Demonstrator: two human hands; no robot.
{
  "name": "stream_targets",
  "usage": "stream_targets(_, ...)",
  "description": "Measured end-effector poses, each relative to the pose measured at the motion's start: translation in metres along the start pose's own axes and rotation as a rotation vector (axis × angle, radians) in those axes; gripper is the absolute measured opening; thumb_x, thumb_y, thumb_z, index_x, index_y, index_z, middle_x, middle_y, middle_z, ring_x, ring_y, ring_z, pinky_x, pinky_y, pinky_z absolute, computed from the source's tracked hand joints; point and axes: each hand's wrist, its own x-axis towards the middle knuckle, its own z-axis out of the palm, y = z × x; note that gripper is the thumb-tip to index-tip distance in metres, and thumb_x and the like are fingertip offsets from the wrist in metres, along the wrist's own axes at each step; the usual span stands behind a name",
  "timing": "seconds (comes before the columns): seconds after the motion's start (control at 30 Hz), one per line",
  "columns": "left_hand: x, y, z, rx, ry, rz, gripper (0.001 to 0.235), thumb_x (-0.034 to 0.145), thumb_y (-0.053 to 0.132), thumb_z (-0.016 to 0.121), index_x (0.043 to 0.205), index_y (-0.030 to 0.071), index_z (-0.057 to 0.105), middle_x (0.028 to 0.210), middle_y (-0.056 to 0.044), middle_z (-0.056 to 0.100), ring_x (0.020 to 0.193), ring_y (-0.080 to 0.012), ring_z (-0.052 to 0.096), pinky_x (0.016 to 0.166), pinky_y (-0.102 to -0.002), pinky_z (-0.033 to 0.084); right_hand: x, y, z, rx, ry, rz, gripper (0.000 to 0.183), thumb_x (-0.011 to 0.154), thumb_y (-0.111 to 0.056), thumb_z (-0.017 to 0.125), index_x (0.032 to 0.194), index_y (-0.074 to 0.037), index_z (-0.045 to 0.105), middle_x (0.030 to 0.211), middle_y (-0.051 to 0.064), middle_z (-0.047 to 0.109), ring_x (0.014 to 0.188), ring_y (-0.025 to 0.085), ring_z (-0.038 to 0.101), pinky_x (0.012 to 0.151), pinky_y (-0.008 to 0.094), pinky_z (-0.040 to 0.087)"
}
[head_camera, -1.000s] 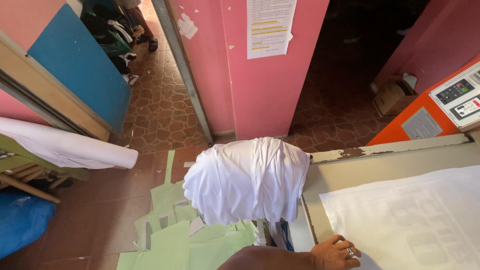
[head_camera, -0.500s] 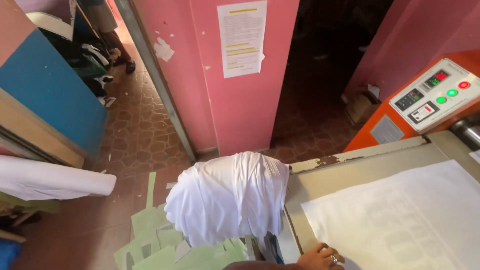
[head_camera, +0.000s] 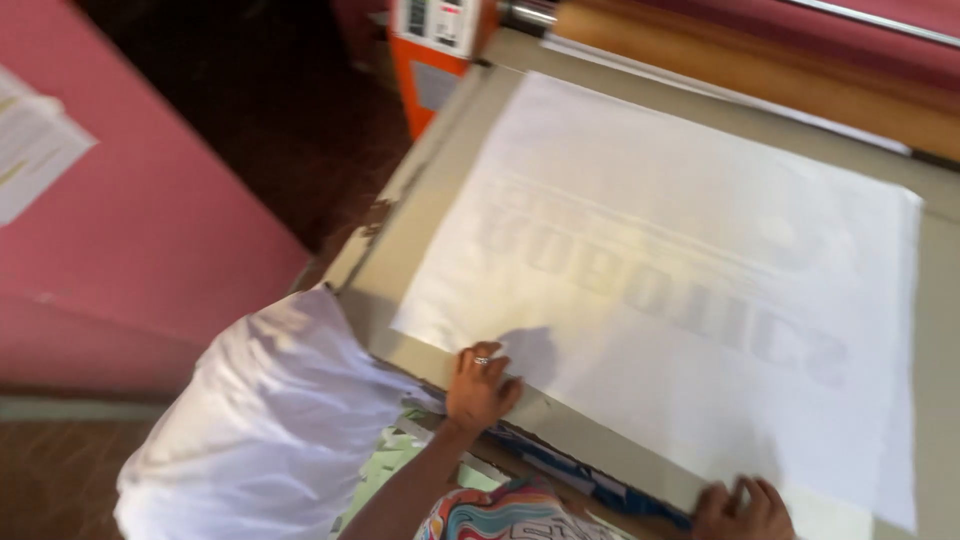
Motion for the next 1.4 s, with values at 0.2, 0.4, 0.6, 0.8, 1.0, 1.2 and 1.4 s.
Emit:
stream_targets(0.2, 0.006, 0.003, -0.006, 0.059, -0.065, -0.015, 0.035, 0.076, 0.038, 0.080, 0.102, 0.016, 0.072, 0.119, -0.007, 0.065, 0.108, -0.0291, 0.063, 0.093, -0.046, 0.049, 0.041, -0.037, 0.003, -0.083, -0.008, 0.105, 0.034, 0.082, -0.032, 0.083, 0.113, -0.019, 0.079, 0.124, 0.003, 0.074, 0.109, 0.029, 0.071, 0.099, 0.042, 0.051)
stream_targets(0.4, 0.014, 0.008, -0.012, 0.089, -0.041, 0.011, 0.035, 0.076, 0.039, 0.078, 0.102, 0.017, 0.073, 0.119, -0.007, 0.066, 0.107, -0.0294, 0.063, 0.091, -0.047, 0.049, 0.048, -0.039, 0.001, -0.051, -0.014, 0.123, 0.031, 0.084, -0.035, 0.079, 0.111, -0.018, 0.076, 0.121, 0.003, 0.072, 0.108, 0.030, 0.068, 0.098, 0.044, 0.049)
stream_targets(0.6, 0.002, 0.053, -0.032, -0.104, -0.156, 0.100, 0.038, 0.074, 0.033, 0.081, 0.105, 0.014, 0.075, 0.121, -0.009, 0.067, 0.111, -0.0309, 0.062, 0.095, -0.049, 0.048, 0.059, -0.056, -0.029, 0.031, -0.137, 0.110, 0.032, 0.096, -0.037, 0.073, 0.115, -0.012, 0.072, 0.124, 0.008, 0.066, 0.112, 0.033, 0.064, 0.101, 0.048, 0.044)
stream_targets(0.8, -0.003, 0.117, -0.042, -0.181, -0.315, 0.100, 0.061, 0.079, 0.044, 0.081, 0.124, 0.005, 0.069, 0.143, -0.017, 0.058, 0.133, -0.0378, 0.053, 0.110, -0.055, 0.040, 0.058, -0.061, -0.025, 0.085, -0.235, 0.077, 0.037, 0.106, -0.042, 0.061, 0.122, -0.009, 0.069, 0.132, 0.014, 0.062, 0.124, 0.037, 0.060, 0.106, 0.054, 0.039)
stream_targets(1.0, -0.015, 0.120, -0.029, -0.108, -0.526, 0.123, 0.079, 0.092, 0.059, 0.068, 0.144, 0.000, 0.057, 0.154, -0.021, 0.049, 0.145, -0.0386, 0.043, 0.119, -0.058, 0.028, 0.068, -0.105, -0.053, 0.129, -0.422, 0.037, 0.043, 0.106, -0.044, 0.057, 0.131, -0.011, 0.069, 0.139, 0.016, 0.058, 0.136, 0.042, 0.053, 0.109, 0.063, 0.037)
stream_targets(1.2, -0.019, 0.116, -0.022, -0.068, -0.612, 0.141, 0.083, 0.098, 0.068, 0.055, 0.151, 0.004, 0.052, 0.156, -0.018, 0.049, 0.147, -0.0357, 0.042, 0.119, -0.061, 0.024, 0.071, -0.110, -0.053, 0.138, -0.457, 0.084, 0.041, 0.106, -0.041, 0.060, 0.133, -0.011, 0.069, 0.141, 0.016, 0.057, 0.139, 0.043, 0.052, 0.112, 0.066, 0.036)
stream_targets(1.4, -0.009, 0.111, -0.016, -0.047, -0.574, 0.148, 0.080, 0.099, 0.067, 0.055, 0.148, 0.003, 0.054, 0.154, -0.018, 0.051, 0.146, -0.0363, 0.043, 0.118, -0.062, 0.024, 0.076, -0.113, -0.038, 0.155, -0.470, 0.125, 0.040, 0.104, -0.038, 0.064, 0.134, -0.012, 0.068, 0.144, 0.013, 0.054, 0.141, 0.043, 0.050, 0.114, 0.067, 0.036)
